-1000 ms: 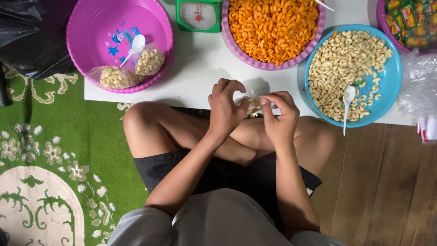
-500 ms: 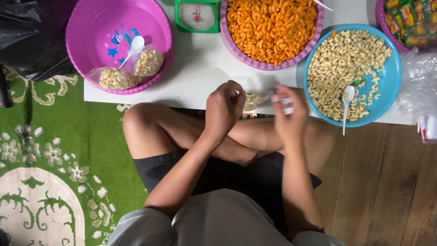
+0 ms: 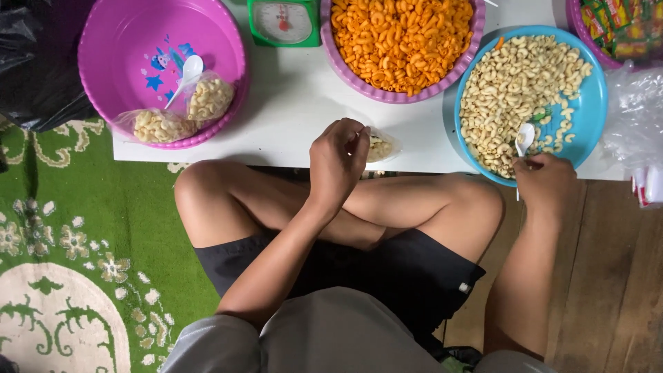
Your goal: Manually filling small plastic bags with nuts using a spoon and inserting labels.
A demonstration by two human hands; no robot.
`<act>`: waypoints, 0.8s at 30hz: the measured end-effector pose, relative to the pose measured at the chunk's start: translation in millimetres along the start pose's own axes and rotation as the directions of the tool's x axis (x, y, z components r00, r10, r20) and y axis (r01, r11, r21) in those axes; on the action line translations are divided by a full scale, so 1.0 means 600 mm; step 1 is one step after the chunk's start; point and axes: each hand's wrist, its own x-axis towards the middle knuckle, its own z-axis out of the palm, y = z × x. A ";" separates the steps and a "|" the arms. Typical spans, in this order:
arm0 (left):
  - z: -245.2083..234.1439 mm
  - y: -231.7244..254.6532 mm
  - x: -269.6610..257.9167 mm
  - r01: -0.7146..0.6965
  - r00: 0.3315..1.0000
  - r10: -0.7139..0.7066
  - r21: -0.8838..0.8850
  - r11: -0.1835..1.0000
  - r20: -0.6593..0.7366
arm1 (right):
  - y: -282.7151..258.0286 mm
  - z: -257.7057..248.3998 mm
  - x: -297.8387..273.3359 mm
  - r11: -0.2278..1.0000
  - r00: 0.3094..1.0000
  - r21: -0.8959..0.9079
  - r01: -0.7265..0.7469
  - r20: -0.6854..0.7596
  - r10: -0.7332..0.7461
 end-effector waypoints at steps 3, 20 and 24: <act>0.002 -0.004 0.003 0.018 1.000 -0.018 0.022 1.000 0.005 | 0.076 0.054 0.030 0.982 0.976 -0.005 0.189 -0.105 -0.188; 0.006 -0.005 0.014 0.185 0.983 -0.181 -0.098 0.978 0.042 | 0.092 0.051 0.057 0.943 0.986 0.328 -0.064 -0.126 0.111; 0.007 -0.005 0.015 0.192 0.981 -0.190 -0.122 0.974 0.031 | 0.046 0.038 0.036 0.817 0.956 0.536 -0.215 -0.057 0.289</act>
